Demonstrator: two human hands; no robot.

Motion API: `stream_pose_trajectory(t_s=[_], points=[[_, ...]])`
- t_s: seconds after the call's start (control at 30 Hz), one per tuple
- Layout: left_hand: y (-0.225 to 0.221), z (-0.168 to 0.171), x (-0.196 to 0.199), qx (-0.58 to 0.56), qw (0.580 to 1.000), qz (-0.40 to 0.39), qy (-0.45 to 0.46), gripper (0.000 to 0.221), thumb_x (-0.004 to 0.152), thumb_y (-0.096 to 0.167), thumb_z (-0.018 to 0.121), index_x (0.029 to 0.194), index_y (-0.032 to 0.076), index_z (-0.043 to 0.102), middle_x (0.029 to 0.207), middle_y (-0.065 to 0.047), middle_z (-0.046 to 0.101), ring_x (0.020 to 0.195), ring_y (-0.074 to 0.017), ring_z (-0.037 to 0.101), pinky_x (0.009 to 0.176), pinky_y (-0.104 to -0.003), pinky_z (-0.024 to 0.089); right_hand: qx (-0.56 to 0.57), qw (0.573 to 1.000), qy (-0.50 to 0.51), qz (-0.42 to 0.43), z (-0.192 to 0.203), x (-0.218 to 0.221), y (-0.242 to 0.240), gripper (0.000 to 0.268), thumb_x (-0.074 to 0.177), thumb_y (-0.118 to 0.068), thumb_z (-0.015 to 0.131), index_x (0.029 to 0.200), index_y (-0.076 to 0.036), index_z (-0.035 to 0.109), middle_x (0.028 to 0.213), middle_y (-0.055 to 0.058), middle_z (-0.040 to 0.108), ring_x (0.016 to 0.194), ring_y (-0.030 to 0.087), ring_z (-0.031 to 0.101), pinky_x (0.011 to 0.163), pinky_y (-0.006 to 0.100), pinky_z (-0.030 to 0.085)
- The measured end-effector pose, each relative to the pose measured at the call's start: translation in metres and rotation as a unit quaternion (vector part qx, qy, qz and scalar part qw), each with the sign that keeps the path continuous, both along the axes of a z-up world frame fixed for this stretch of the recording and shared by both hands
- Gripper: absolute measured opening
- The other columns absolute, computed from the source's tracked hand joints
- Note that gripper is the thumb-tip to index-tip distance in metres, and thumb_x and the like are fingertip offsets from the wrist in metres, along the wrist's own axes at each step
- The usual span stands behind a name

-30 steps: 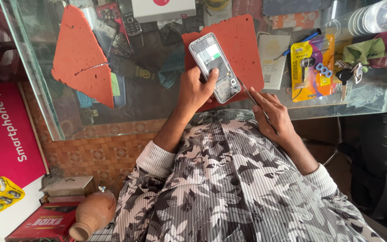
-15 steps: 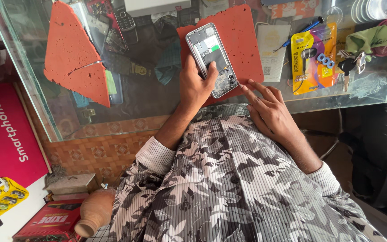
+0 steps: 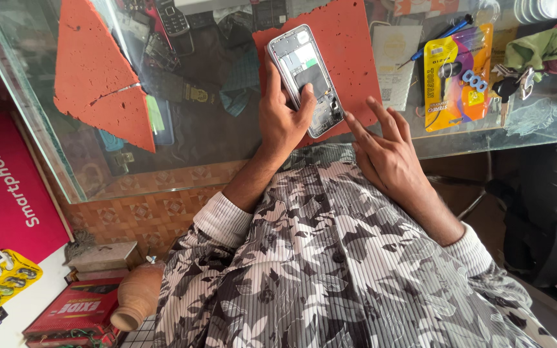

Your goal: The person uses a metal prying tool to separate the back cover of a smartphone from its frame. They then use a small brush to clean the internal components and the edges of the phone chassis. The person also applies a liquid from a bottle to the phone's interior and continues to clean the edges with the brush.

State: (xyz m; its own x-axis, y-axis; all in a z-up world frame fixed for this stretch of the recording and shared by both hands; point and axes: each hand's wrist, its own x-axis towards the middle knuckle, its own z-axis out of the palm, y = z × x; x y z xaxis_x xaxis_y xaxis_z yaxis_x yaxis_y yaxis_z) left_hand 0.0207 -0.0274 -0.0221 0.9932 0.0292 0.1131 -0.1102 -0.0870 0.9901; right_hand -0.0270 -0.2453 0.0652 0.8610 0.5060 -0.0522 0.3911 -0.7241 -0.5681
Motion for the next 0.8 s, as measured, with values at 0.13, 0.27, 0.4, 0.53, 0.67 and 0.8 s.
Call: stream_pose_trajectory(t_s=[0.13, 0.27, 0.4, 0.53, 0.67, 0.8], points=[[0.0, -0.001, 0.0, 0.023, 0.999, -0.002, 0.036, 0.077, 0.105, 0.008, 0.061, 0.16, -0.008, 0.01, 0.126, -0.024, 0.07, 0.112, -0.0248, 0.077, 0.089, -0.032, 0.066, 0.007, 1.0, -0.016, -0.005, -0.004, 0.009, 0.007, 0.057, 0.098, -0.007, 0.057, 0.154, -0.001, 0.048, 0.103, 0.016, 0.074, 0.157, 0.039, 0.031, 0.126, 0.063, 0.018], [0.001, 0.001, 0.0, 0.05, 0.998, 0.008, 0.025, 0.076, 0.104, 0.009, 0.063, 0.159, -0.009, 0.014, 0.124, -0.024, 0.071, 0.11, -0.024, 0.077, 0.088, -0.032, 0.065, 0.012, 0.999, -0.033, -0.005, -0.005, 0.01, 0.011, 0.057, 0.097, -0.005, 0.057, 0.153, 0.0, 0.05, 0.103, 0.016, 0.075, 0.157, 0.04, 0.031, 0.126, 0.064, 0.017], [-0.001, 0.002, -0.002, 0.023, 0.999, 0.017, 0.029, 0.078, 0.103, 0.009, 0.063, 0.16, -0.009, 0.013, 0.126, -0.024, 0.071, 0.11, -0.0234, 0.077, 0.088, -0.032, 0.064, 0.017, 0.999, -0.035, 0.008, -0.01, 0.009, 0.009, 0.055, 0.096, -0.002, 0.059, 0.15, 0.004, 0.051, 0.096, 0.018, 0.072, 0.154, 0.038, 0.038, 0.127, 0.061, 0.025], [-0.001, 0.001, -0.001, 0.041, 0.998, 0.031, 0.04, 0.079, 0.101, 0.01, 0.065, 0.159, -0.01, 0.016, 0.122, -0.022, 0.073, 0.106, -0.0222, 0.078, 0.087, -0.031, 0.064, 0.032, 0.997, -0.066, 0.008, -0.011, 0.003, 0.006, 0.054, 0.094, -0.001, 0.059, 0.147, 0.005, 0.053, 0.108, 0.019, 0.074, 0.151, 0.038, 0.042, 0.125, 0.06, 0.027], [-0.001, 0.006, 0.0, 0.028, 0.999, 0.028, 0.017, 0.075, 0.102, 0.008, 0.065, 0.158, -0.01, 0.02, 0.123, -0.023, 0.071, 0.107, -0.0235, 0.077, 0.087, -0.032, 0.063, 0.033, 0.997, -0.07, 0.005, -0.013, 0.007, 0.006, 0.053, 0.093, -0.002, 0.059, 0.146, 0.006, 0.053, 0.115, 0.02, 0.073, 0.15, 0.038, 0.043, 0.125, 0.06, 0.027], [-0.002, 0.014, 0.002, 0.04, 0.997, 0.039, 0.043, 0.073, 0.099, 0.009, 0.065, 0.156, -0.01, 0.023, 0.111, -0.02, 0.075, 0.094, -0.0205, 0.079, 0.077, -0.031, 0.063, 0.017, 0.998, -0.061, 0.003, -0.009, 0.007, 0.009, 0.053, 0.091, -0.002, 0.06, 0.144, 0.005, 0.055, 0.107, 0.017, 0.073, 0.149, 0.038, 0.043, 0.124, 0.061, 0.027]])
